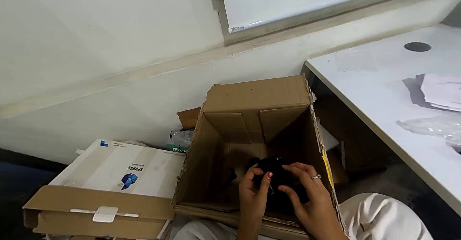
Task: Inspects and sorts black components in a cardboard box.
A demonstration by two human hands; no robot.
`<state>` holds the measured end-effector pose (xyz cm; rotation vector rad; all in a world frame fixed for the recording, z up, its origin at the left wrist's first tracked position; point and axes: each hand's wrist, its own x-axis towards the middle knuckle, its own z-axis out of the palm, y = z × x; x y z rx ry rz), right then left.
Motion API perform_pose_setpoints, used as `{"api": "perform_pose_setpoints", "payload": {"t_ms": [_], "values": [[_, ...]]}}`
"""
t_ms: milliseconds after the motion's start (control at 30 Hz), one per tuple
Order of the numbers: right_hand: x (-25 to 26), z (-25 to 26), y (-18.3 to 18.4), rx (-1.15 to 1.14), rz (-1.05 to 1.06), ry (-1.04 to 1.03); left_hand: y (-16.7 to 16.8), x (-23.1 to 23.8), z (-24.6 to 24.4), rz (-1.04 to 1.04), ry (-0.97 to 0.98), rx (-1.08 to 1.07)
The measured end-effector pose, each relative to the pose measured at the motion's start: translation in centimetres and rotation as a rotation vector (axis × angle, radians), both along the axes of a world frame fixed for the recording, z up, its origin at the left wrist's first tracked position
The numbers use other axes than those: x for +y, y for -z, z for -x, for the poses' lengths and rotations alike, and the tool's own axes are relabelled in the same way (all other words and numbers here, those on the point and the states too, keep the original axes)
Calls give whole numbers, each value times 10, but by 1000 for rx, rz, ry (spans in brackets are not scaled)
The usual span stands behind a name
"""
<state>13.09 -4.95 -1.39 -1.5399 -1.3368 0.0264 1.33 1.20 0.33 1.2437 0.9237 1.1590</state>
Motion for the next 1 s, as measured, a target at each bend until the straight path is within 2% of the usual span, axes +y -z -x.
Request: {"api": "perform_pose_setpoints", "payload": {"t_ms": [100,233,433,767,1000], "values": [[0,-1,0,-6,9,-23,0,0,0,16,20,-1],[1,-4,2,11,-1,-7,-1,-1,4,25,156,-11],[-4,-8,0,257,169,21,6,-1,5,-83,251,19],[-5,-10,0,323,144,-26,15,-4,-2,-438,88,341],[-3,-9,2,195,128,-72,14,-4,0,-343,37,274]]}}
